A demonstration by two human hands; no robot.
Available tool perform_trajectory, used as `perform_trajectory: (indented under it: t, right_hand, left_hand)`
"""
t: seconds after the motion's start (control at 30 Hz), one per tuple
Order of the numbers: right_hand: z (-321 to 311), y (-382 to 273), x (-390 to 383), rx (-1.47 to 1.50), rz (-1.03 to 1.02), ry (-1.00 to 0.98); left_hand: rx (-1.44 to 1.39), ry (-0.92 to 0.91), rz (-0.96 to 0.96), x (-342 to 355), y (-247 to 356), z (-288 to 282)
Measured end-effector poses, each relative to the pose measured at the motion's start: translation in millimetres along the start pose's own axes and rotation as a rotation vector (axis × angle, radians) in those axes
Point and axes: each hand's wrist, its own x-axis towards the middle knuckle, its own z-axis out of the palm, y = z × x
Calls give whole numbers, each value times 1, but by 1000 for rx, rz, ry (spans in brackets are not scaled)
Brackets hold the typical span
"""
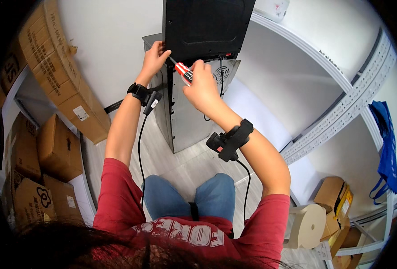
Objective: The person uses a screwdriver to remove screws from the back panel of a black appliance, sets the screws on a nearby white shelf, and then begins reattaching the panel with the screws.
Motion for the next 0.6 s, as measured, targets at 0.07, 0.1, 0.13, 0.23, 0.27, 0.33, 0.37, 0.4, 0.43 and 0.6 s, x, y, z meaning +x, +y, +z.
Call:
perform_trajectory:
  t: [0.07, 0.1, 0.13, 0.23, 0.27, 0.33, 0.37, 0.4, 0.43, 0.6]
  right_hand:
    - [-1, -5, -5, -68, -126, 86]
    - [-1, -4, -4, -120, -174, 126]
    - [-1, -1, -4, -172, -218, 164]
    - [3, -4, -3, -228, -233, 207]
    - [4, -7, -3, -227, -219, 209]
    - [5, -4, 5, -187, -158, 216]
    - [5, -3, 7, -168, -126, 220]
    - [2, -2, 7, -157, -110, 191]
    - [-2, -4, 6, -142, -94, 162]
    - [-1, -4, -2, -203, -237, 144]
  left_hand:
    - [-10, 0, -1, 2, 2, 1]
    - [-10, 1, -1, 2, 2, 1]
    - [-12, 0, -4, 1, 6, 2]
    - [-19, -56, -81, 0, 15, 0]
    - [-25, -53, -76, 0, 13, 0]
    - [-40, -48, -66, 0, 12, 0]
    - [-31, -47, -64, 0, 13, 1]
    - [-22, -46, -63, 0, 13, 1]
    - [-11, -44, -61, 1, 12, 1]
    - [26, -44, -63, 1, 8, 0]
